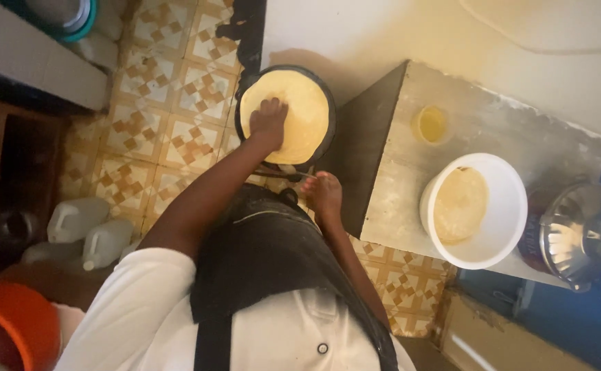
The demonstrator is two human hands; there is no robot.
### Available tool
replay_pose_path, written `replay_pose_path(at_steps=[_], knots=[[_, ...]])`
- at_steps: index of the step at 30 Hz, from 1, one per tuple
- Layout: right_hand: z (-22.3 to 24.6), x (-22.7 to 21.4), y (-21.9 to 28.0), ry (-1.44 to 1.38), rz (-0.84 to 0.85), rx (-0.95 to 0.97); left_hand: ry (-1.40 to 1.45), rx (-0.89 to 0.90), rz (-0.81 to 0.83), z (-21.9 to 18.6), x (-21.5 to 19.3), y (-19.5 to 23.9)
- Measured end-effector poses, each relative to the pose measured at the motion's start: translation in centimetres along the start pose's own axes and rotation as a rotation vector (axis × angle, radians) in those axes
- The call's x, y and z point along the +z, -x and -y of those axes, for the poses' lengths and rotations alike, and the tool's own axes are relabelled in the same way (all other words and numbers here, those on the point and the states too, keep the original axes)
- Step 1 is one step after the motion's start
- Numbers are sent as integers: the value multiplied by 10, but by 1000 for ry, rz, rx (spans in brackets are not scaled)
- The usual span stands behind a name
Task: Cooking flatbread on a circular griddle, including flipping and pressing the dough.
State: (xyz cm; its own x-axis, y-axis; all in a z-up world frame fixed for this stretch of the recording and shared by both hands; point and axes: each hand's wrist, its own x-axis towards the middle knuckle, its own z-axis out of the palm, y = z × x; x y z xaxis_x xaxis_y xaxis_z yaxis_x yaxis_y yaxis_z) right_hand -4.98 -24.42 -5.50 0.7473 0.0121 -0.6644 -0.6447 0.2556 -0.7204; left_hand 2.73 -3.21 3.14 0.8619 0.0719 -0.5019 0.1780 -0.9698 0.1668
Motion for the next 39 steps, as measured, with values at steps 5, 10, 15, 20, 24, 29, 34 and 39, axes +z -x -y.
replay_pose_path(at_steps=[5, 10, 15, 20, 24, 29, 34, 39], knots=[[16, -23, -11, -136, 23, -243, -137, 173, -59, 6, 9, -23], [31, -6, -43, -142, 6, -465, 72, 219, -236, 2, 33, -38], [78, 77, 19, 369, -107, -617, 1347, 70, -313, -8, 16, 8], [53, 76, 30, 1145, 58, -1183, 2113, -265, -267, -60, -76, 103], [75, 69, 54, 1041, 35, -911, 1623, 190, -220, -41, 6, 35], [94, 22, 28, 843, -197, -413, 404, 2, -312, -20, 11, 22], [133, 14, 43, 701, -198, -590, 59, 37, -121, -7, 9, -19], [124, 14, 15, 721, -141, -700, 234, -135, -135, -11, 9, -16]])
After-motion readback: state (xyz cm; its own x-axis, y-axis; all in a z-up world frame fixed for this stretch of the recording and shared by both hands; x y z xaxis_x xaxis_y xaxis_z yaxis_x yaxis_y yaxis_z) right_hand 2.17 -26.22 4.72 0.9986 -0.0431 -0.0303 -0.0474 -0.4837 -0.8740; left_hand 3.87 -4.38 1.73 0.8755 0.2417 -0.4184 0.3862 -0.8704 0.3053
